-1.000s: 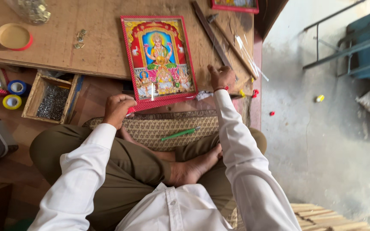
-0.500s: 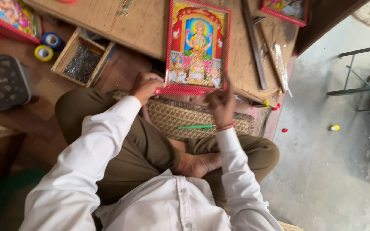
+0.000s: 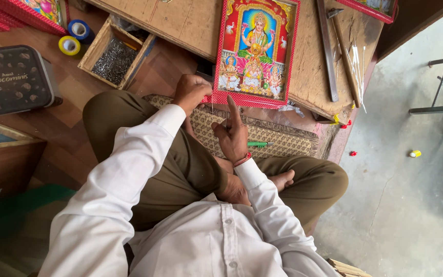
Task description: The person sits on the floor and assembles small picture frames by applying red patterned tape to the edges of the frame backing. They handle the frames one at a time, smoothing the tape and occasionally using a green pen-like tool to press down the edges.
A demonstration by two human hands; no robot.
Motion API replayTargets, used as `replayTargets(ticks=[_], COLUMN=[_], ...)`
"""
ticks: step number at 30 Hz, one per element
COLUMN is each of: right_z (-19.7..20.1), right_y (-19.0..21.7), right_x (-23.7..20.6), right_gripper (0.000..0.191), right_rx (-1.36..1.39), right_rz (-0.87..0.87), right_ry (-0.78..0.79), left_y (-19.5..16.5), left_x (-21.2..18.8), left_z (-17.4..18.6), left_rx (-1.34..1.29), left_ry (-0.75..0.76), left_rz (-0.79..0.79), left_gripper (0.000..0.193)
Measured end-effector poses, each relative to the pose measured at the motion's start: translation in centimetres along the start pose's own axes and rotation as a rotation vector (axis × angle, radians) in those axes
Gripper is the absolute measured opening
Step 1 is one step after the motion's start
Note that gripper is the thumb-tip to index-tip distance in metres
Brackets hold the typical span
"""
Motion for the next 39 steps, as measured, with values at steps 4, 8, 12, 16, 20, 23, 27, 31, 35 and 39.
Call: replayTargets(ticks=[4,8,12,16,20,23,27,31,35,39], right_z=[0.2,0.0,-0.4,-0.8,-1.1,0.4,9.3,20.1,25.3,25.9], right_y=[0.5,0.5,0.7,0.4,0.2,-0.2,-2.5,-6.8,-9.5,-6.8], right_x=[-0.3,-0.1,0.6,1.8,2.2,2.2,5.0,8.8,10.6,10.3], right_gripper=[0.087,0.089,0.089,0.09,0.089,0.084,0.076,0.073,0.068,0.049], right_rx=[-0.066,-0.168,-0.21,-0.221,-0.221,-0.128,-0.023,-0.09,-0.269,-0.829], right_rz=[0.047,0.07,0.141,0.114,0.13,0.203,0.302,0.161,-0.056,0.069], right_ry=[-0.032,-0.049,-0.087,-0.088,-0.075,-0.141,-0.36,-0.493,-0.519,-0.669], left_y=[0.5,0.3,0.3,0.5,0.3,-0.6,-2.4,-9.7,-12.3,-13.7], left_x=[-0.1,-0.2,-0.1,-0.2,-0.5,-0.4,1.1,2.0,5.4,5.7], left_z=[0.0,0.1,0.0,0.1,0.3,0.6,1.9,2.8,4.8,5.8], left_rx=[0.012,0.018,0.045,0.03,0.027,0.062,0.256,0.841,0.931,0.868], left_ry=[-0.015,-0.023,-0.019,-0.017,-0.016,-0.05,-0.143,-0.39,-0.363,-0.354], left_rz=[0.043,0.04,0.031,0.058,0.055,-0.027,-0.148,-0.776,-0.743,-0.749], left_gripper=[0.015,0.016,0.018,0.02,0.022,0.024,0.036,0.072,0.08,0.085])
Point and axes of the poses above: each hand's wrist, its own x-axis towards the middle knuckle, its own z-axis out of the back of the hand, y = z × x, the point moved 9 cm from there along x, towards the middle knuckle, and after that the axes turned 3 degrees about -y, right-handed, at the moved point
